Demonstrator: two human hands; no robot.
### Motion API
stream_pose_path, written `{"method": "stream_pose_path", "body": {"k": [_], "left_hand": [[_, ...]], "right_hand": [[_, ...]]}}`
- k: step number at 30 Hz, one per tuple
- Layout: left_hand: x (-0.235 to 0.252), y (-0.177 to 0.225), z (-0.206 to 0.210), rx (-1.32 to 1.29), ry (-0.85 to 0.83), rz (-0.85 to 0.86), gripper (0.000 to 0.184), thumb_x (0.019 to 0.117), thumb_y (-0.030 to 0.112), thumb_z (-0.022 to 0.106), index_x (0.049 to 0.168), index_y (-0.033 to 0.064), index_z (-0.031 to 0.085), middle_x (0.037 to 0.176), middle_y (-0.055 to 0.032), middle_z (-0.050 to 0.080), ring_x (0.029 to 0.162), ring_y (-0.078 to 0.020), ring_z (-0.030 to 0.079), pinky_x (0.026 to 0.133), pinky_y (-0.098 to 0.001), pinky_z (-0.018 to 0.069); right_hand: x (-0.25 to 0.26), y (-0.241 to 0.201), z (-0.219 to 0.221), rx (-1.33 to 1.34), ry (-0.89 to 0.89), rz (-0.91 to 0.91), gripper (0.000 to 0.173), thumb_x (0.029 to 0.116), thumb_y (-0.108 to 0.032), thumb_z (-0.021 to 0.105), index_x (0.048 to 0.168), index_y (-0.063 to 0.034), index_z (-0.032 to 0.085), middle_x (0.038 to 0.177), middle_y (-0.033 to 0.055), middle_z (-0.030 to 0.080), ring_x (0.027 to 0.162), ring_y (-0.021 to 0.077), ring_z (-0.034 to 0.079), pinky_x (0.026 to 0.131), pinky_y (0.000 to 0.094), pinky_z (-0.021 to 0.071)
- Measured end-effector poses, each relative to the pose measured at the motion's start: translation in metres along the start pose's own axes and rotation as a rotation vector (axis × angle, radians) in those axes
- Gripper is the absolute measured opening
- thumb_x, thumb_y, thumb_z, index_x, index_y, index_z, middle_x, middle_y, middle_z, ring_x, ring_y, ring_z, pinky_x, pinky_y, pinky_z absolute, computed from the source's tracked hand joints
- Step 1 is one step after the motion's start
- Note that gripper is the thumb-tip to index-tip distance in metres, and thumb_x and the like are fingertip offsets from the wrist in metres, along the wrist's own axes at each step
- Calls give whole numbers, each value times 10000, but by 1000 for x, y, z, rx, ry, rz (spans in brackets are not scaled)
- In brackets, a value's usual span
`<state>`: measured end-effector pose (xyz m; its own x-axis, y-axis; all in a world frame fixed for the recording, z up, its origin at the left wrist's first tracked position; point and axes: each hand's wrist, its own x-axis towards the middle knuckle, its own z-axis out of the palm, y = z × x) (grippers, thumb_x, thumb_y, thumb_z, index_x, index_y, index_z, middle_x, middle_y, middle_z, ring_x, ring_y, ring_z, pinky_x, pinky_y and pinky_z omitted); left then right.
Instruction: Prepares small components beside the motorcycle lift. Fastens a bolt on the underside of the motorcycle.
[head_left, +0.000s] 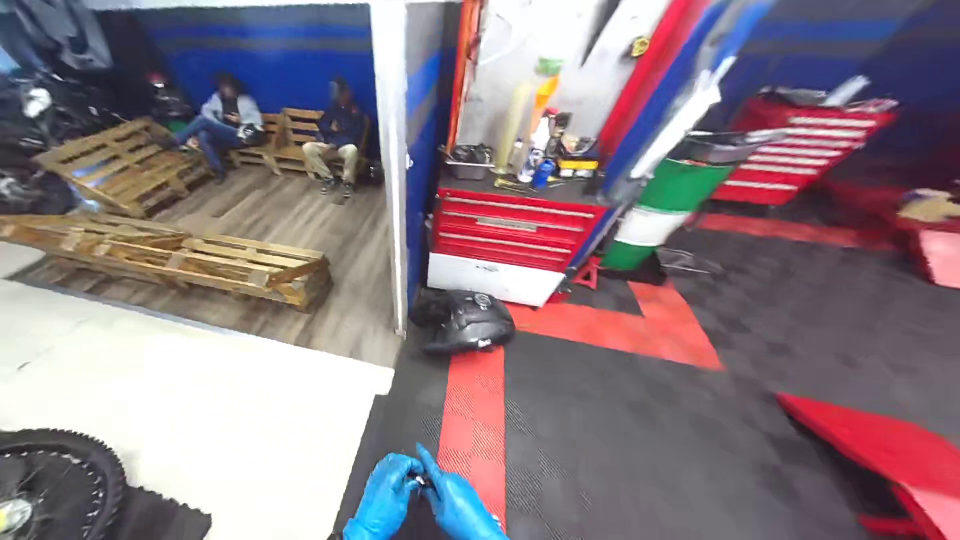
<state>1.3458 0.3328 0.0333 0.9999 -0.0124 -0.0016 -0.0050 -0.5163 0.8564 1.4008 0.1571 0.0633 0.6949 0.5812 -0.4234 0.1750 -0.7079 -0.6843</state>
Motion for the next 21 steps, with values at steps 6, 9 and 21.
{"method": "stream_pose_path", "body": {"k": [6, 9, 21], "left_hand": [[178, 47, 3, -759, 229, -189, 220, 907, -61, 645, 1125, -56, 677, 1023, -117, 737, 914, -168, 714, 858, -343, 609], [265, 54, 26, -610, 97, -86, 213, 916, -33, 651, 1126, -48, 681, 1057, -110, 729, 975, -156, 706, 914, -335, 595], [625, 147, 198, -206, -574, 304, 176, 930, 70, 680, 1086, 53, 760, 1111, -80, 737, 1127, -185, 665, 1054, -398, 520]], "right_hand": [[102, 14, -149, 165, 89, -102, 684, 1025, -194, 581, 1637, -164, 277, 1033, 149, 745, 857, 306, 726, 836, 543, 582], [137, 49, -227, 67, 47, -30, 685, 1038, -239, 570, 1644, -184, 256, 1028, 159, 744, 901, 343, 724, 870, 582, 562], [181, 245, -475, 304, 373, 420, 647, 1058, -332, 515, 1645, -237, 261, 1114, 173, 731, 1015, 358, 710, 934, 587, 536]]}}
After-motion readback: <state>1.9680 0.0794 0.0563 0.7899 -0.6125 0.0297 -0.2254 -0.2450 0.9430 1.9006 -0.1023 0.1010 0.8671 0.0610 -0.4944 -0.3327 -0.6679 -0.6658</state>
